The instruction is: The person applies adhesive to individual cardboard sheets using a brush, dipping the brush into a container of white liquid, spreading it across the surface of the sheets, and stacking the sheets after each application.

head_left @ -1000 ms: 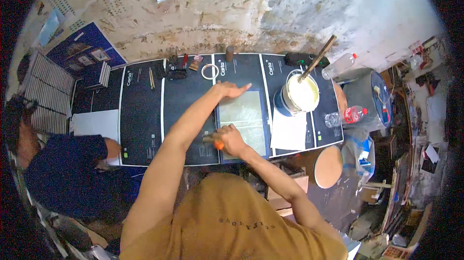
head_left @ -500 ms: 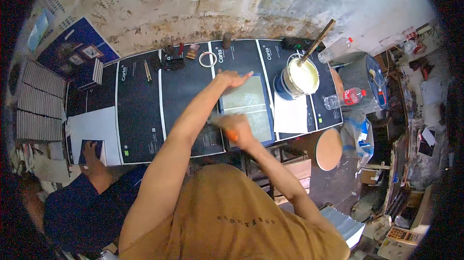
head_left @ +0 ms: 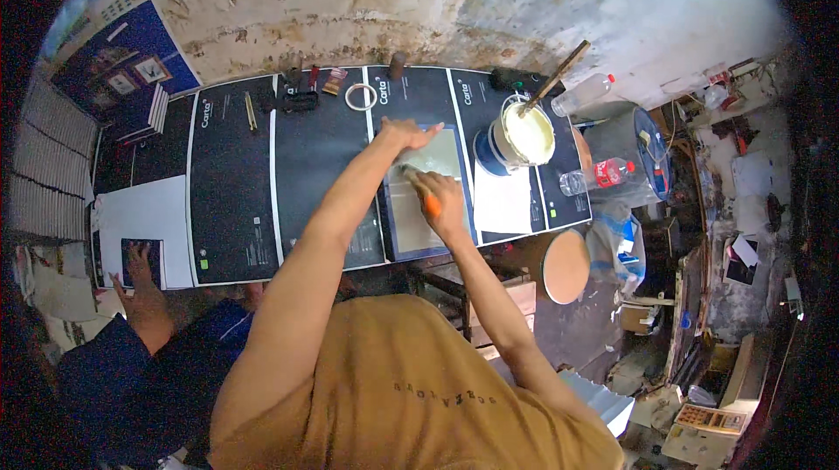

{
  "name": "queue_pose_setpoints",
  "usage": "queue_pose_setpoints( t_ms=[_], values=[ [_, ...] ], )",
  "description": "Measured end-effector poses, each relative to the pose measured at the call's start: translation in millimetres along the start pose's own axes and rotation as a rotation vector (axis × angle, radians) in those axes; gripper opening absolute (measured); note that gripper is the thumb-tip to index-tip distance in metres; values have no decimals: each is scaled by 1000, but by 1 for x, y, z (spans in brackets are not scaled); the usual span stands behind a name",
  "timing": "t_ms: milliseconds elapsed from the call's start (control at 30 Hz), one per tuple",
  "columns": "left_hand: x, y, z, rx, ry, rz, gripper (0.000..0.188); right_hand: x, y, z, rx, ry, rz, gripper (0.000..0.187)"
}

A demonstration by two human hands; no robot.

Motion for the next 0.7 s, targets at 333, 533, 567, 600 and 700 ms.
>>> queue_pose_setpoints(
  t_ms=[333,533,567,600,700],
  values=[
    [-3,-7,4,70,1,-37,95,-40,41,58,-302,106,-121,41],
    [-5,-9,-4,28,-4,-76,90,-20,0,77,-291,94,240,37],
    [-8,-12,-6,62,12,-76,89,-25,3,95,-418,65,172,35],
    [-10,-14,-7,64,15,-73,89,-34,16,108,-505,92,190,35],
    [-9,-17,-3,73,-44,-60,89,-45,50,113,-590,89,189,35]
  ],
)
Point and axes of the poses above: each hand's wrist, its own z-axis away from the middle knuckle, its own y-axis out of the back of the hand, x = y × z, the point moved 2 cm from there along -z, towards the middle knuckle, and after that the axes turned 14 degrees about -y, right-handed, at the moved point
